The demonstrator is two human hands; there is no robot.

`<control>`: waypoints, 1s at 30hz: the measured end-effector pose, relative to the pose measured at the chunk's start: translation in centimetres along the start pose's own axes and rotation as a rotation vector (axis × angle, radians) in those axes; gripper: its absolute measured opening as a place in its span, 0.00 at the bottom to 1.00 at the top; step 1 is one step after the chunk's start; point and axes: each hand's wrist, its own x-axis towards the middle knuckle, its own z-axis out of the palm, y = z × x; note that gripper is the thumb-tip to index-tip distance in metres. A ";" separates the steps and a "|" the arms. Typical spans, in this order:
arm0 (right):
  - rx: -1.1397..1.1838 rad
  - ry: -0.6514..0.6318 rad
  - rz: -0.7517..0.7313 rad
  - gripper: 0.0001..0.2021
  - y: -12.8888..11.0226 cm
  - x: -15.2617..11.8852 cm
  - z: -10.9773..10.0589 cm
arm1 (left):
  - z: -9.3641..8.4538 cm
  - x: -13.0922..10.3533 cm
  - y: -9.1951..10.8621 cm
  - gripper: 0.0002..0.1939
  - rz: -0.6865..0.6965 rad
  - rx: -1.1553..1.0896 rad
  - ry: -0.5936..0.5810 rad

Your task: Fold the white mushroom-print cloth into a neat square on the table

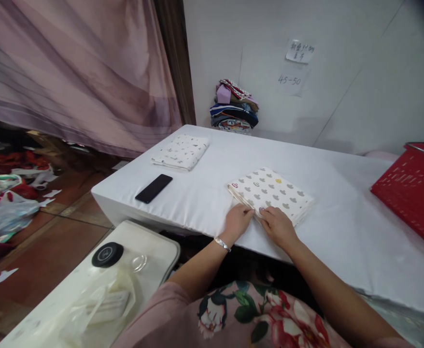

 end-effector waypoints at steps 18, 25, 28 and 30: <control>0.047 -0.036 0.052 0.14 0.2 0.2 0.0 | -0.3 1.8 -0.1 0.15 -0.216 -0.079 0.014; -0.002 -0.013 0.000 0.15 -0.1 0.1 0.3 | -0.3 3.2 -1.3 0.19 -0.331 -0.262 0.033; -0.013 -0.014 -0.001 0.15 -0.1 -0.1 0.4 | -0.3 3.9 -1.8 0.21 -0.417 -0.381 0.042; -0.026 -0.027 0.001 0.16 -0.1 -0.1 0.3 | -0.3 4.3 -1.9 0.21 -0.434 -0.439 0.038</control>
